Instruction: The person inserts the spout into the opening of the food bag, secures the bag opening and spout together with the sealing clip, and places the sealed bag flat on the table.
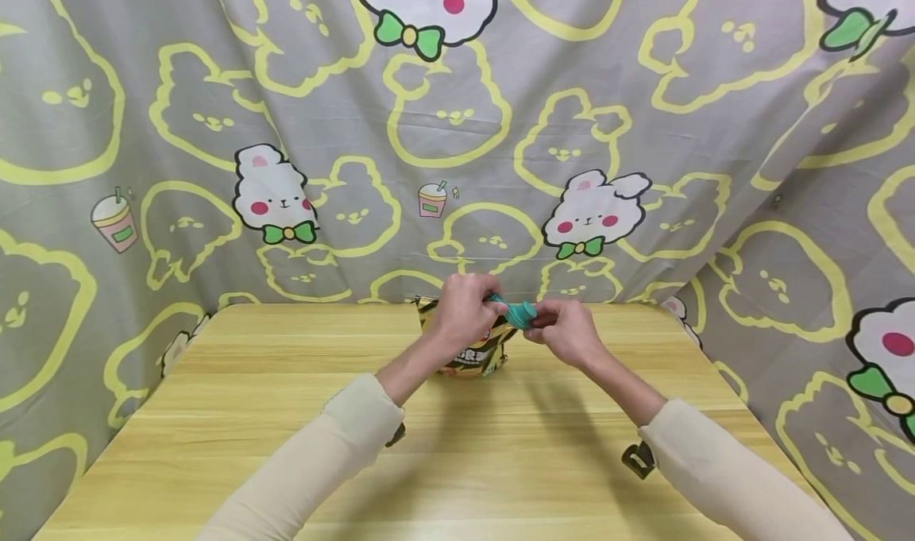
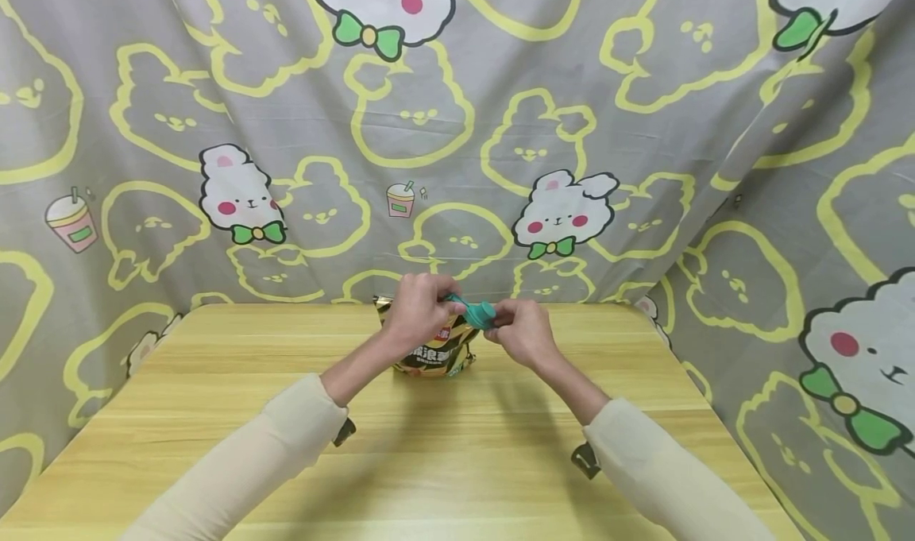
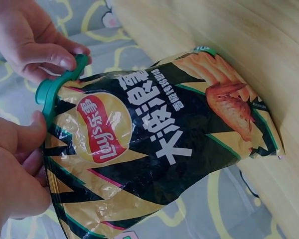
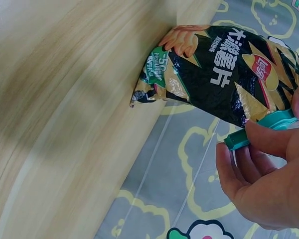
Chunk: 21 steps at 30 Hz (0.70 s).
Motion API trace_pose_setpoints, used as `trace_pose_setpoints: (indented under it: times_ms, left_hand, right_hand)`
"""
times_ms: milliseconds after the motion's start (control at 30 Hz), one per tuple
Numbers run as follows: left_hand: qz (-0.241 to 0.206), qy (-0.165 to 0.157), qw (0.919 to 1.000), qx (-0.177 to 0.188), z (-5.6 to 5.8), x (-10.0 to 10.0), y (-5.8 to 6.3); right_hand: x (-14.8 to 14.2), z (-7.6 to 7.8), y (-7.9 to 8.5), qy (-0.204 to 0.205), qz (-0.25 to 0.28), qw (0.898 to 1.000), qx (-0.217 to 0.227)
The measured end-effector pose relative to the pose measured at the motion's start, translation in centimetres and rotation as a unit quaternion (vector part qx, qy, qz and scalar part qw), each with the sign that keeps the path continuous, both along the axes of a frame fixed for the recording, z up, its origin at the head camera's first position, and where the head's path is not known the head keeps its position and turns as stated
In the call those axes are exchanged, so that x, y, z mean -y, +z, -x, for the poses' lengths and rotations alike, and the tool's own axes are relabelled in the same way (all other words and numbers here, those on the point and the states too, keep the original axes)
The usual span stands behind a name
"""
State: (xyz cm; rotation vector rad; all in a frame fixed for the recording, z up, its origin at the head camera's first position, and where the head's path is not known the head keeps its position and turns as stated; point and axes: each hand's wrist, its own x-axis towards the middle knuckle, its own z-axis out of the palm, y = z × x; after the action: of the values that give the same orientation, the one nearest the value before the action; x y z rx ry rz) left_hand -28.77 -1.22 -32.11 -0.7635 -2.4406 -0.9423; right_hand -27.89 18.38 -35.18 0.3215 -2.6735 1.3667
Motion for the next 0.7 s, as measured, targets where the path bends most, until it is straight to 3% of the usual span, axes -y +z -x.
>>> trace_pose_setpoints:
  times_ms: [400, 700]
  left_hand:
    - [0.003, 0.006, 1.0000, -0.006, 0.1, -0.1, 0.0]
    - [0.005, 0.007, 1.0000, -0.003, 0.2, 0.1, 0.0]
  right_hand:
    - [1.0, -0.2, 1.0, 0.004, -0.010, 1.000, 0.018]
    - [2.1, 0.0, 0.6, -0.010, 0.036, 0.999, 0.014]
